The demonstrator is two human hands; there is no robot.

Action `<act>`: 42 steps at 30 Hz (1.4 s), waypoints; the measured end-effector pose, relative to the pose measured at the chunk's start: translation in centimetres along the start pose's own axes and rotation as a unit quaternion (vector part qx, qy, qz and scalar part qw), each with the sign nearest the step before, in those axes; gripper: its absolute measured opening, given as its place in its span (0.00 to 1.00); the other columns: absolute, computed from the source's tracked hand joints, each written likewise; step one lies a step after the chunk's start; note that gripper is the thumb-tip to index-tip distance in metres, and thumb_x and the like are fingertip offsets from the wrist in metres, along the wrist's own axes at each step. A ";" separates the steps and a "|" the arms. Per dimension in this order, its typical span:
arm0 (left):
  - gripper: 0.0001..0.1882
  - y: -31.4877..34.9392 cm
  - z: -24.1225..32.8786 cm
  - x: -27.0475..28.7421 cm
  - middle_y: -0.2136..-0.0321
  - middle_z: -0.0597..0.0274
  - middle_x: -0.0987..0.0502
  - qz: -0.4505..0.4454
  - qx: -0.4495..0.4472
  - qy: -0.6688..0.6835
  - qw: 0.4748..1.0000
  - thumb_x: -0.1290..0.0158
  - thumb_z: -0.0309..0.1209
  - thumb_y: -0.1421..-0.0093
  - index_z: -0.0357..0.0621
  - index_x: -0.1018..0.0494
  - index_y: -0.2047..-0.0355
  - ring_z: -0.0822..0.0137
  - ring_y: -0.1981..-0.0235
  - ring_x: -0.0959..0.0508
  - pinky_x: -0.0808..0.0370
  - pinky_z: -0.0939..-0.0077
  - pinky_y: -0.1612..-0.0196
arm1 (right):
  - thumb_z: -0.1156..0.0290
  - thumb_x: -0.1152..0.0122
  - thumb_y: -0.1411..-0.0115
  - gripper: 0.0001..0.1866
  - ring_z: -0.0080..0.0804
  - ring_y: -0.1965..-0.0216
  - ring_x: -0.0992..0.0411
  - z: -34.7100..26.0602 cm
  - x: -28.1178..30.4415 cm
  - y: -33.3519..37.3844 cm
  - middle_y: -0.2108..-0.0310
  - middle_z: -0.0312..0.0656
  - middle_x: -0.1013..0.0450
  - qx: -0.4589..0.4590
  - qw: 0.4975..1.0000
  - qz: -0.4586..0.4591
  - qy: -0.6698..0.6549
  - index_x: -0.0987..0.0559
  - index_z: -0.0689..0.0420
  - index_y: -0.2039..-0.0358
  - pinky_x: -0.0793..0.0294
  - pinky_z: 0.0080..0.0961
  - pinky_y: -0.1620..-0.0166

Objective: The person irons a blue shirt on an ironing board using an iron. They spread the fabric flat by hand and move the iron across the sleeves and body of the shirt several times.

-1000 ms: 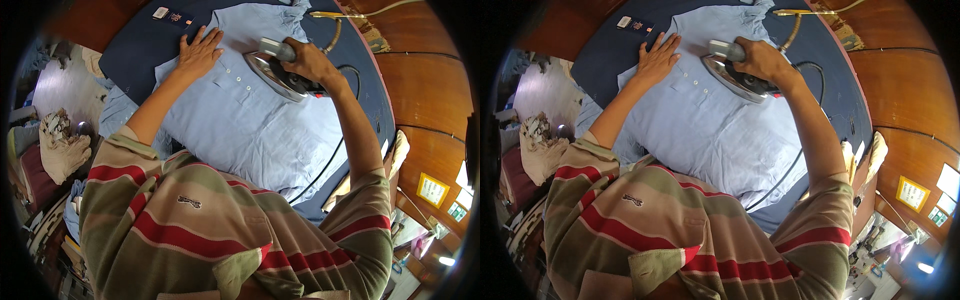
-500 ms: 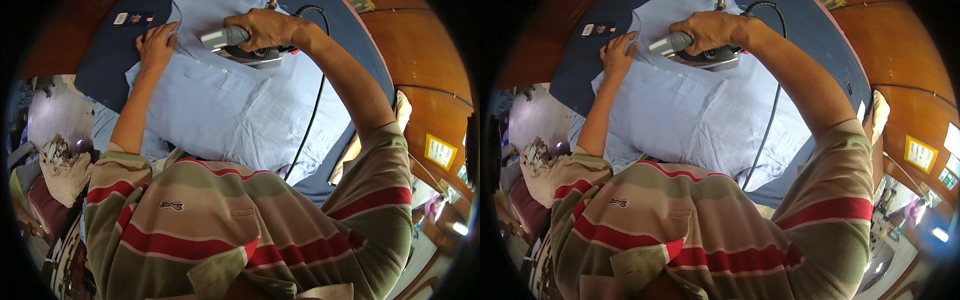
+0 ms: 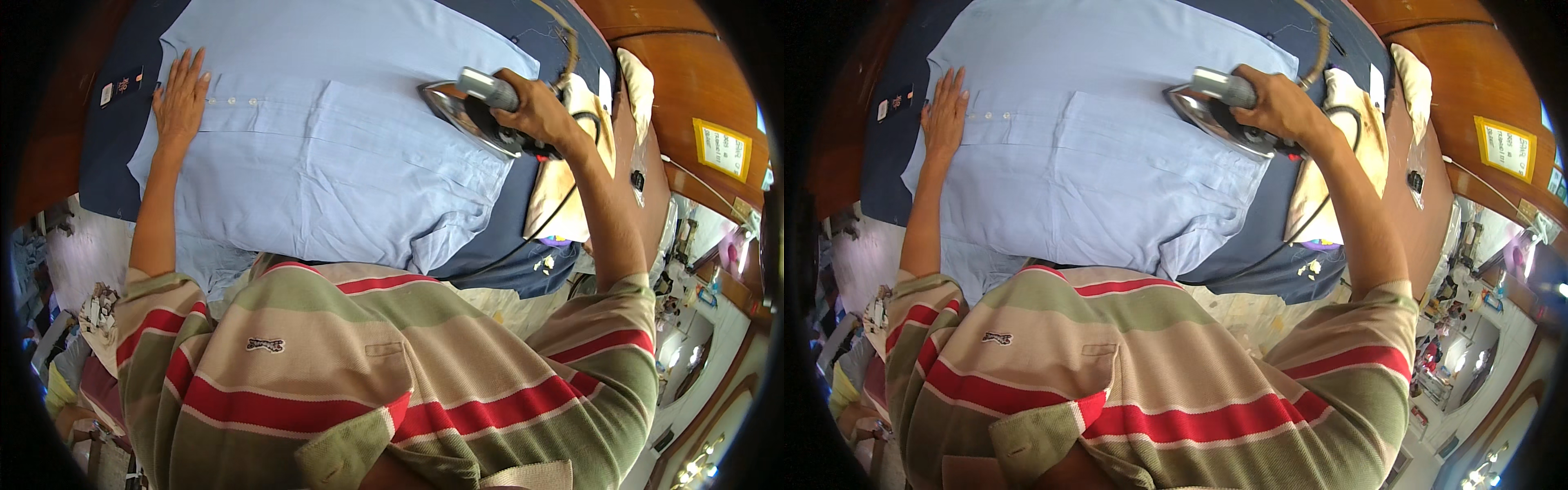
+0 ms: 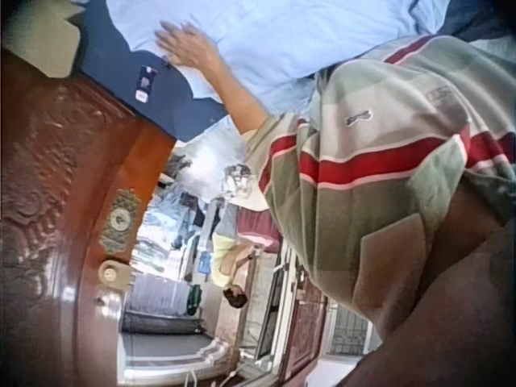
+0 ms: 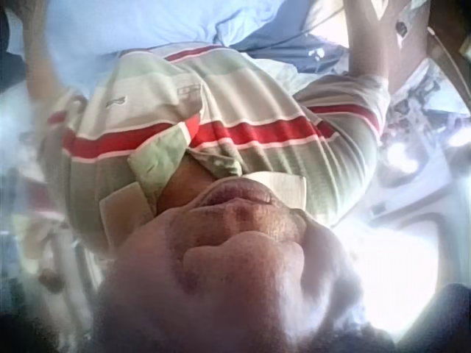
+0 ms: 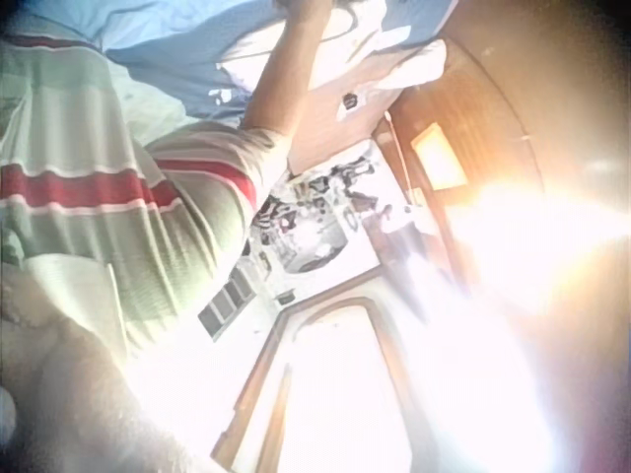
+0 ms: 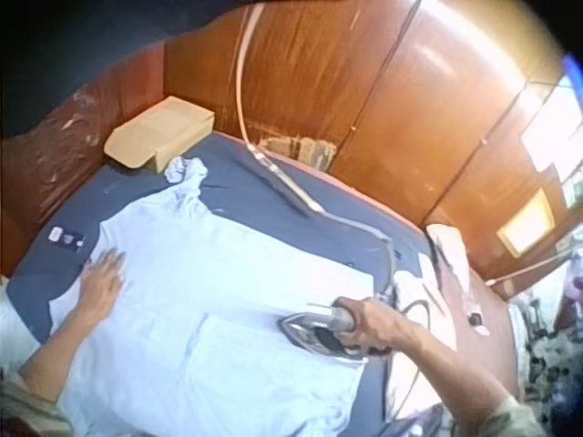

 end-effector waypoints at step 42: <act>0.12 9.0 -7.1 7.9 0.68 0.60 0.24 -0.076 0.357 0.208 0.907 0.45 0.39 0.46 0.47 0.32 0.67 0.58 0.64 0.24 0.33 0.61 0.59 | 0.35 0.42 0.53 0.39 0.41 0.67 0.22 -29.9 -3.7 -22.5 0.68 0.53 0.24 0.164 0.983 -0.063 0.047 0.26 0.61 0.56 0.23 0.33 0.60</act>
Point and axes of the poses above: each hand's wrist, its own y-axis away from the middle knuckle, its own x-axis out of the back of the hand, z = x × y, the point moved 2 cm from there along -y, towards the middle knuckle
